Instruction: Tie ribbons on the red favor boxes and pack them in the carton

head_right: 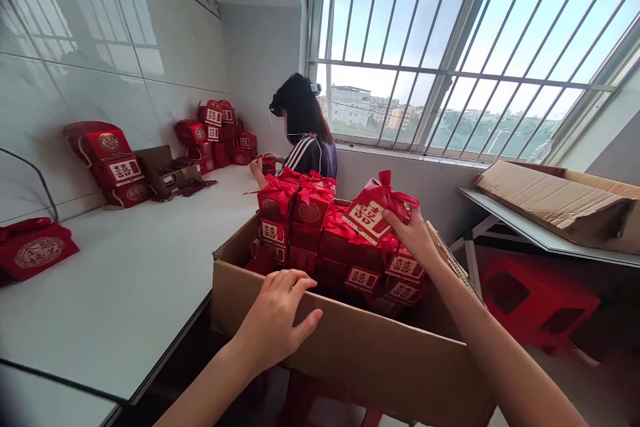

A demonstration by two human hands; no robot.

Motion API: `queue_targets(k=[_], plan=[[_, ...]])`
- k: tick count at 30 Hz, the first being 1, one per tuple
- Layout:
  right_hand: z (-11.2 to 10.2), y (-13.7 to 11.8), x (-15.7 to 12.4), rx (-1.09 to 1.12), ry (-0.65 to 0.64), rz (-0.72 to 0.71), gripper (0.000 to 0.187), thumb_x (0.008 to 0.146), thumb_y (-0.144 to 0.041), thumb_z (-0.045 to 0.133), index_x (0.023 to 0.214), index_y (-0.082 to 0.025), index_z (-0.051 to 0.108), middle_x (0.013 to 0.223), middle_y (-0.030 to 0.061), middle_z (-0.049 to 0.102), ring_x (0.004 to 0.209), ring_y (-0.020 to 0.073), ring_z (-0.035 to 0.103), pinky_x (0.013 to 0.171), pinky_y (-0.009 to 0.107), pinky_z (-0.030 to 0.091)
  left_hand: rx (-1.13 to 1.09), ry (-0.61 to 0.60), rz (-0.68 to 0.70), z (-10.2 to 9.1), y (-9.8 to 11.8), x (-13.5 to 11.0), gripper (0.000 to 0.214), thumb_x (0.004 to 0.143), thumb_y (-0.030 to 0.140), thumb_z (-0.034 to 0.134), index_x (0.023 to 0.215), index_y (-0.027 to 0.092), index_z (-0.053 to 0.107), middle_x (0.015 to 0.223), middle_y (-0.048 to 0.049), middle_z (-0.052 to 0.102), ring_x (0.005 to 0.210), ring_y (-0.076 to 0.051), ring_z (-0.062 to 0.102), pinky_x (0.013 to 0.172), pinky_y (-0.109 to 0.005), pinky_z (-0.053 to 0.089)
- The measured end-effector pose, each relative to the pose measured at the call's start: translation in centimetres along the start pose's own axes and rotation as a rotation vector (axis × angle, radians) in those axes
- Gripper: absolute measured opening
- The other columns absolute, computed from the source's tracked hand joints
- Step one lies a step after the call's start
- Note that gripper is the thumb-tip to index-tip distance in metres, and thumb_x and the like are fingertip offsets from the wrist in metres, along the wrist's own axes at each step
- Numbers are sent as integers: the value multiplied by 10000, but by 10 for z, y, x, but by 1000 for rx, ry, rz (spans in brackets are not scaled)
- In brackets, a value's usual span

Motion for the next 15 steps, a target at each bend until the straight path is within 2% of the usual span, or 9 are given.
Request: queue_targets(k=[2, 4, 6, 10, 15], plan=[[9, 11, 17, 260, -144, 276, 369, 796, -527, 571, 1029, -241, 571, 942, 69, 698, 892, 270, 669, 794, 479, 562, 112, -95, -58, 19, -8, -11, 398, 746, 391, 667, 1061, 175, 558, 1045, -100, 622, 1015, -288, 570, 909, -478, 424], [19, 13, 19, 436, -241, 447, 355, 901, -506, 394, 1017, -225, 578, 862, 76, 720, 821, 253, 695, 727, 458, 587, 178, -132, -76, 32, -12, -19, 443, 731, 377, 694, 1097, 179, 541, 1065, -95, 611, 1056, -291, 553, 962, -497, 393], [27, 13, 13, 578, -286, 562, 392, 949, -460, 294, 1080, -209, 566, 847, 77, 731, 815, 235, 705, 724, 437, 595, 205, -143, -80, 38, -13, -22, 414, 740, 318, 693, 1099, 194, 529, 1059, -74, 603, 1063, -273, 546, 987, -487, 379], [34, 13, 1, 704, -340, 647, 442, 972, -446, 242, 1235, -197, 497, 920, 81, 735, 840, 215, 709, 728, 408, 601, 236, -137, -73, 40, -12, -23, 413, 742, 279, 689, 1106, 199, 511, 1051, -67, 589, 1055, -264, 536, 989, -485, 377], [39, 8, -3, 721, -454, 640, 436, 948, -468, 345, 1284, -216, 462, 960, 77, 731, 836, 214, 711, 700, 390, 610, 275, -138, -87, 41, -11, -23, 405, 741, 285, 692, 1094, 196, 514, 1016, -60, 587, 1020, -258, 540, 990, -480, 372]])
Point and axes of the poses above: each hand's wrist, its own x-axis towards the middle knuckle, its own z-axis out of the palm, y = z × x, the point moved 5 cm from there along x, towards the middle knuckle
